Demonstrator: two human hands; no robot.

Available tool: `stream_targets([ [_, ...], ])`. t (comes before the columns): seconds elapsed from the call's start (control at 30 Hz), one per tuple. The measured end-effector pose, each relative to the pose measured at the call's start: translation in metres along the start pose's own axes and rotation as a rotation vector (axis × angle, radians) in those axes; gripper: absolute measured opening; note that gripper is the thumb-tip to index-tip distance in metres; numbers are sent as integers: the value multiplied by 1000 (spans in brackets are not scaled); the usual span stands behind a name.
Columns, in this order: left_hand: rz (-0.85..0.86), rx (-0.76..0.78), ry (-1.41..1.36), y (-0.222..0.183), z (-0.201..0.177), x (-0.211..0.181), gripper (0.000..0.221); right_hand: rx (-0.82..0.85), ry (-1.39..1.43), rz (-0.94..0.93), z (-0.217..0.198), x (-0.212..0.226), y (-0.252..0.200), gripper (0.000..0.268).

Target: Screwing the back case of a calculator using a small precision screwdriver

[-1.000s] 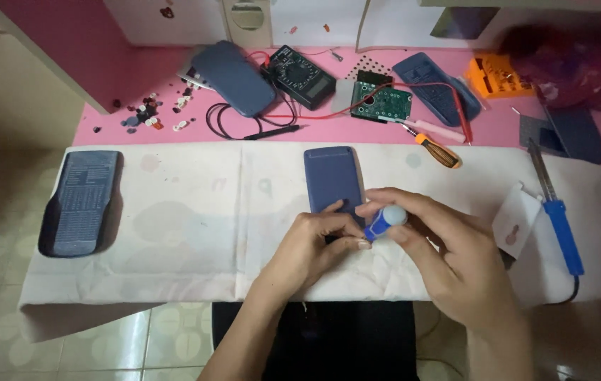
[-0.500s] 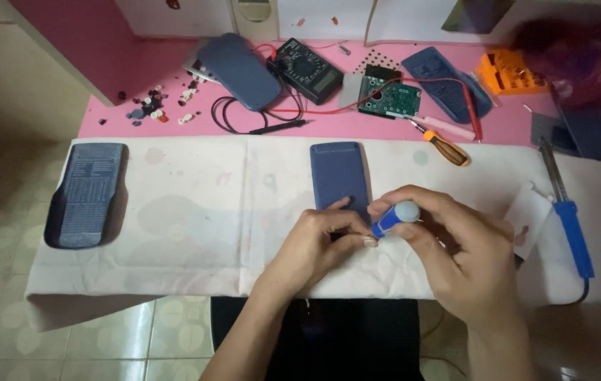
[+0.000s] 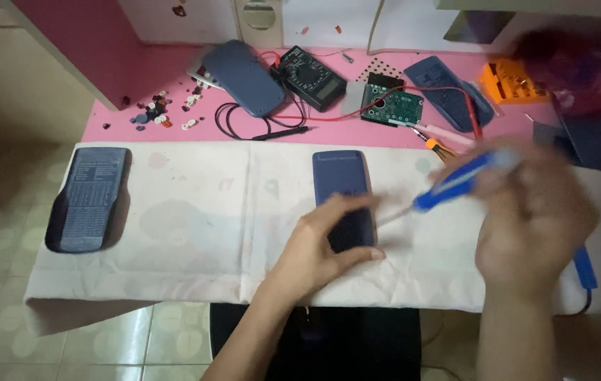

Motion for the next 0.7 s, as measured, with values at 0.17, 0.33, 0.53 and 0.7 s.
stream_targets([
  [0.17, 71, -191, 277, -3, -1, 15, 90, -80, 301, 112, 19, -58, 32, 23],
  [0.33, 6, -225, 675, 0, 8, 19, 102, -10, 344, 8, 55, -67, 32, 23],
  [0.53, -28, -217, 682, 2, 9, 18, 97, -1, 332, -102, 48, -56, 23, 26],
  [0.7, -32, -214, 678, 1, 9, 20, 97, 44, 289, -112, 52, -50, 20, 25],
])
Point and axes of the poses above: each hand's wrist, its own y-axis towards the middle knuckle, its own z-axis out of the palm, x = y × z, the point moved 9 cm from there along y, towards the middle knuckle, and after that the axes turned 7 degrees about -x, right-handed, at the moved point
